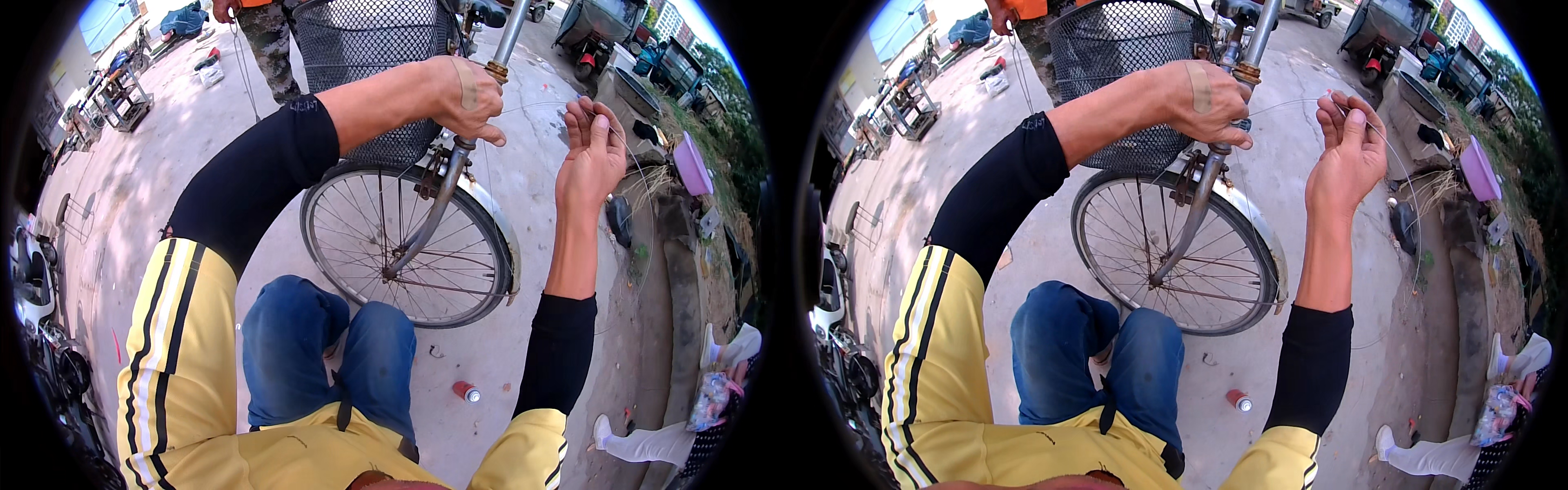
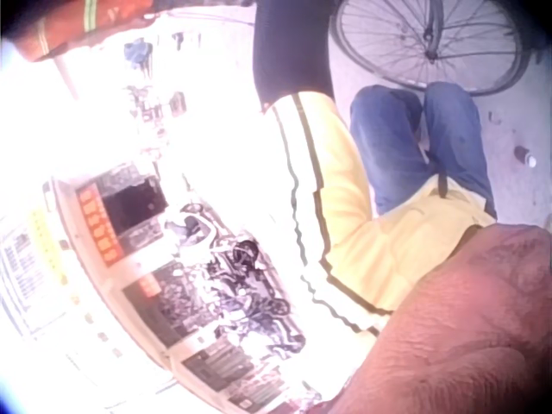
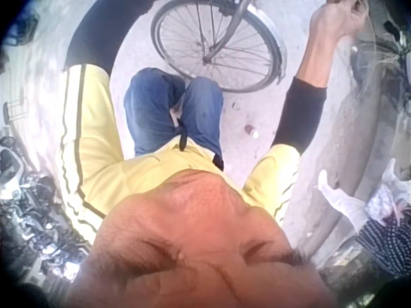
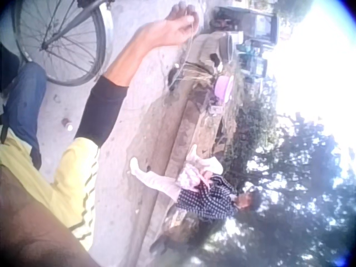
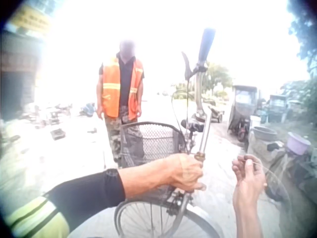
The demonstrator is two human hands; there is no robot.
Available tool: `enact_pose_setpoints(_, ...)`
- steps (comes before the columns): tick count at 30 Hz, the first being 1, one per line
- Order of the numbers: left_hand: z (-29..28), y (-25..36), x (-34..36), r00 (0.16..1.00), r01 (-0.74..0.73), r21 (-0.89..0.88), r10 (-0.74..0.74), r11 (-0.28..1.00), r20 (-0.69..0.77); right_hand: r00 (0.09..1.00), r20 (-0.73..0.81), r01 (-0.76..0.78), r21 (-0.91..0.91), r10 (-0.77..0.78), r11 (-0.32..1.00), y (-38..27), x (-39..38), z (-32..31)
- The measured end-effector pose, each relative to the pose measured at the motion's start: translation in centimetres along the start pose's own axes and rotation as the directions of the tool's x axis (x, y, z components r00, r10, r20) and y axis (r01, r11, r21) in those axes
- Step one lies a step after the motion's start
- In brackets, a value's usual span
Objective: The person adjusts the brake cable tension at the handlebar lever and then routes the cable to the front wheel caliper. They thread the cable through the housing and secure it to the brake arm, ensuring the mechanism is connected.
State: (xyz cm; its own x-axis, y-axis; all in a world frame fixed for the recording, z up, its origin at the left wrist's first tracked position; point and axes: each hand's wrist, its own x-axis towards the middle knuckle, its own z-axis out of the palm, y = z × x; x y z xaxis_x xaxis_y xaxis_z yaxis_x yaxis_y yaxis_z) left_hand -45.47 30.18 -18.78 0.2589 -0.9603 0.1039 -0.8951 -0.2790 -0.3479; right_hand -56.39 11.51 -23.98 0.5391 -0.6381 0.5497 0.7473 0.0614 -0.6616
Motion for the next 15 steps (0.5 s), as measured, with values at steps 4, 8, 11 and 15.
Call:
enact_pose_setpoints(4,1.5,-1.1,0.7,0.998,-0.034,0.068,0.037,0.997,-0.041,0.997,-0.005,-0.076,0.062,0.076,0.995,0.5,-0.2,1.1)
enact_pose_setpoints(8,1.7,-0.7,1.6,0.998,-0.039,0.093,0.043,0.995,-0.046,0.991,-0.073,-0.114,-0.081,0.108,0.99,1.2,-2.2,0.6)
enact_pose_setpoints(11,1.6,-1.0,1.1,0.996,-0.052,0.104,0.059,0.993,-0.065,0.976,-0.016,-0.214,-0.285,0.218,0.934,2.5,-7.2,0.9)
enact_pose_setpoints(15,1.7,-0.9,0.9,0.992,-0.056,0.122,0.07,0.991,-0.108,0.819,0.207,-0.375,-0.513,0.535,0.772,4.6,-12.9,3.7)
